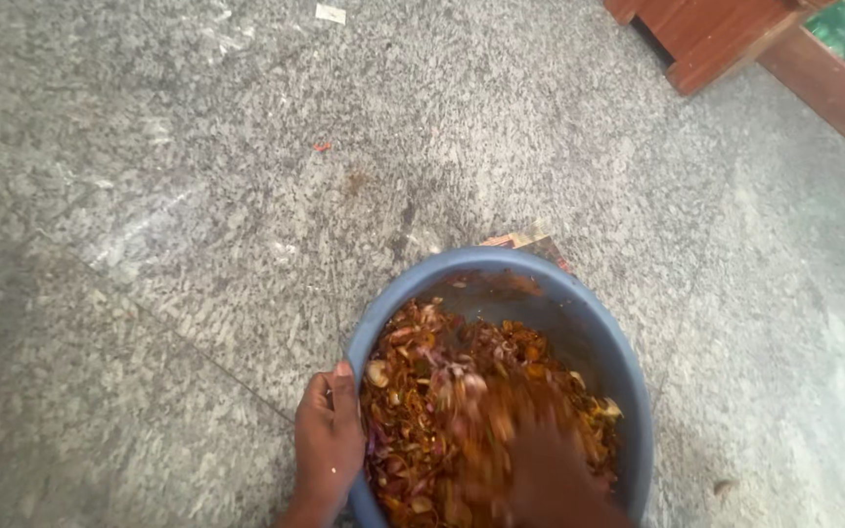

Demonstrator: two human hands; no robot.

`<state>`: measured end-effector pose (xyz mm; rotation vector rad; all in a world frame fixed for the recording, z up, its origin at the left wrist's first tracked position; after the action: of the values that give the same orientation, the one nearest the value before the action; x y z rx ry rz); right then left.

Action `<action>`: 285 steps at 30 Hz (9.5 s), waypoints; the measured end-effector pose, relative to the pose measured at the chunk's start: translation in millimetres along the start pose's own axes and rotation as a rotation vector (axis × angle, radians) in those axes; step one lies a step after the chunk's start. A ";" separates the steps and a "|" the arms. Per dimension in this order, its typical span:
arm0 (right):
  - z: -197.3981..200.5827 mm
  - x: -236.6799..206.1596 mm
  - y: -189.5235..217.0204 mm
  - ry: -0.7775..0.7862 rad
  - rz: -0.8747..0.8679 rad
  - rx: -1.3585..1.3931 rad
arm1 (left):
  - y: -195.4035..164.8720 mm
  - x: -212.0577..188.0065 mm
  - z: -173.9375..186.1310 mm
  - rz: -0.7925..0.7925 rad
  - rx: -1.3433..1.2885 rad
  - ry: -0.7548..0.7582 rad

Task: The person mixes a large batch of chopped onions and vegetables with a reddish spice powder by hand in a big blue basin set on the floor, repeatedly tossing, turning and kneading the mixture to coat it evenly throughout the clip.

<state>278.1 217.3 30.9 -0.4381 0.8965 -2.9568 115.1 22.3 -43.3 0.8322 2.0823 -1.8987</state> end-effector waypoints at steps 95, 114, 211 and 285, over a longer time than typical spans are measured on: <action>-75.6 0.6 -97.3 0.898 -0.960 1.433 | 7.7 7.1 -6.0 -0.170 0.142 0.037; -50.4 -14.8 45.8 0.856 -0.338 0.668 | 16.3 13.1 -5.1 -0.111 0.037 0.097; -171.7 63.2 -26.0 1.099 -0.865 1.205 | 19.4 -1.8 12.7 -0.053 0.109 -0.078; -41.0 -10.7 -20.2 0.974 -0.073 0.592 | 11.5 -1.2 -17.6 -0.046 0.225 -0.030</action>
<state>278.4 257.5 6.5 1.0593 -0.0801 -3.2043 126.0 39.1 -49.8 0.8013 1.9116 -2.1854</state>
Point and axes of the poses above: each hand's wrist, its own x-axis towards the middle knuckle, its own z-axis out of the back of the hand, y = z × x, the point moved 4 cm from there along x, towards the middle knuckle, and after that the axes turned 12 degrees about -x, right-handed, at the moved point
